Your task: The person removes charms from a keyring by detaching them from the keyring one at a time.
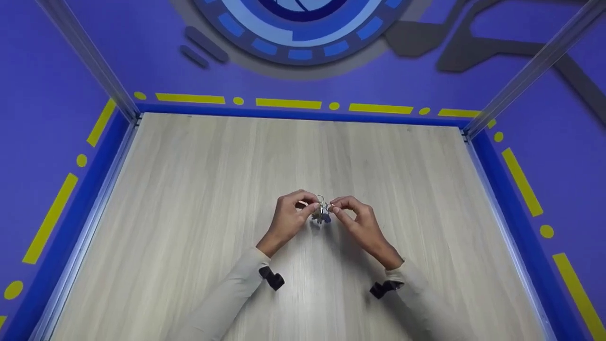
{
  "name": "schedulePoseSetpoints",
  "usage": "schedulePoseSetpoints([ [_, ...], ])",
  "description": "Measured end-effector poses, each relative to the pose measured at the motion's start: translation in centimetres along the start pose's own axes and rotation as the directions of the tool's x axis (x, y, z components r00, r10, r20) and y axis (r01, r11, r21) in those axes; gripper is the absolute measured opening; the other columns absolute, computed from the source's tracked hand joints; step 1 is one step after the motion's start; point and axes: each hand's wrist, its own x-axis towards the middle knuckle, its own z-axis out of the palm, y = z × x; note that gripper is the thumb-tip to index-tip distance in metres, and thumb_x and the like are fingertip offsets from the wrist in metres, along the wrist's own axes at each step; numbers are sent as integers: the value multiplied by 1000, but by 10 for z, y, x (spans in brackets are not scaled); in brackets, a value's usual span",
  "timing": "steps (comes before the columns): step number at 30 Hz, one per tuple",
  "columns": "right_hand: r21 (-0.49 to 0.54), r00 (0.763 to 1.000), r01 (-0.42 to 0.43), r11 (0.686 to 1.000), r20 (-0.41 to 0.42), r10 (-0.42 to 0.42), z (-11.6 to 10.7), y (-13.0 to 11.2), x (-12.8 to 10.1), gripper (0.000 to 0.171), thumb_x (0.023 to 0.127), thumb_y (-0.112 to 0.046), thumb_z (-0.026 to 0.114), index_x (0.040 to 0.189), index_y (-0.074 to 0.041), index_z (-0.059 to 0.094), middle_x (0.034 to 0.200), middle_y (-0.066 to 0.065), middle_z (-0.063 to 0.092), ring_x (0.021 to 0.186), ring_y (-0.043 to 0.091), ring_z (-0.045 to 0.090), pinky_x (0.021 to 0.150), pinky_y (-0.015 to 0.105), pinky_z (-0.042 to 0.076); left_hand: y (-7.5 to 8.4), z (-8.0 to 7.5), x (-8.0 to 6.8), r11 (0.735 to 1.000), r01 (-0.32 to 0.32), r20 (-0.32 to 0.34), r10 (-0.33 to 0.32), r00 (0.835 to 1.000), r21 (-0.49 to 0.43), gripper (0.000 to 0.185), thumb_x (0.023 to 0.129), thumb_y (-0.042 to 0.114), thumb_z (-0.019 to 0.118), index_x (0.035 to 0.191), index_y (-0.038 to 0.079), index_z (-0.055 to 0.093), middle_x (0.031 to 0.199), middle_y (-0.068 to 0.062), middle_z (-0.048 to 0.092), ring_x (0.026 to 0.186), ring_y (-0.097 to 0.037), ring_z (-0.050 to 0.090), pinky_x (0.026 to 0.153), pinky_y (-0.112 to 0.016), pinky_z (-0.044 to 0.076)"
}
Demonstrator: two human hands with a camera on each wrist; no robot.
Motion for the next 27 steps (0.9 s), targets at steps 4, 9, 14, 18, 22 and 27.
schedulePoseSetpoints([
  [4, 10, 1000, -14, 1000, -13, 14, 0, -2, 0, 5, 103, 5, 72, 102, 0, 74, 114, 11, 79, 111, 25, 73, 101, 30, 53, 0, 2, 1, 1000, 23, 17, -23, 1000, 0, 9, 99, 0, 79, 99, 9, 80, 98, -6, 80, 91, -14, 72, 85, -47, 62],
  [9, 4, 1000, 17, 1000, -10, -17, -3, -1, 0, 4, 102, 7, 72, 102, 3, 74, 113, 15, 79, 111, 28, 74, 102, 26, 53, 1, 2, 3, 999, 40, 52, -41, 998, 26, 7, 98, -1, 78, 99, 6, 80, 97, -5, 79, 89, -13, 70, 80, -41, 61],
  [14, -26, 998, 66, 997, -5, -66, -4, 0, 1, 4, 103, 3, 73, 102, -1, 75, 113, 10, 80, 110, 33, 75, 101, 28, 55, 4, 2, 2, 995, 17, 76, -25, 997, 101, 8, 97, -3, 79, 99, 4, 80, 95, 0, 77, 87, -11, 67, 75, -34, 58],
  [18, -48, 996, 91, 995, 4, -91, -4, 2, 2, 6, 103, 1, 75, 102, -4, 75, 114, 10, 80, 111, 35, 75, 101, 30, 55, 8, 2, 2, 986, -27, 95, 11, 995, 167, 6, 97, -2, 80, 101, 3, 80, 96, -1, 77, 87, -11, 68, 72, -31, 58],
  [22, -68, 993, 114, 991, 15, -114, -3, 2, 2, 6, 102, 2, 75, 103, -4, 75, 113, 13, 79, 111, 38, 75, 103, 30, 55, 12, 3, 1, 973, -71, 103, 50, 993, 220, 6, 96, 0, 83, 99, 4, 80, 94, -4, 77, 87, -14, 70, 72, -43, 62],
  [27, -78, 992, 123, 989, 24, -122, -1, 0, 3, 7, 101, 2, 76, 102, -5, 75, 113, 14, 79, 112, 33, 75, 104, 29, 54, 15, -1, 1, 958, -109, 103, 84, 991, 266, 6, 95, 2, 84, 96, 7, 81, 92, -3, 78, 87, -16, 72, 73, -48, 62],
])
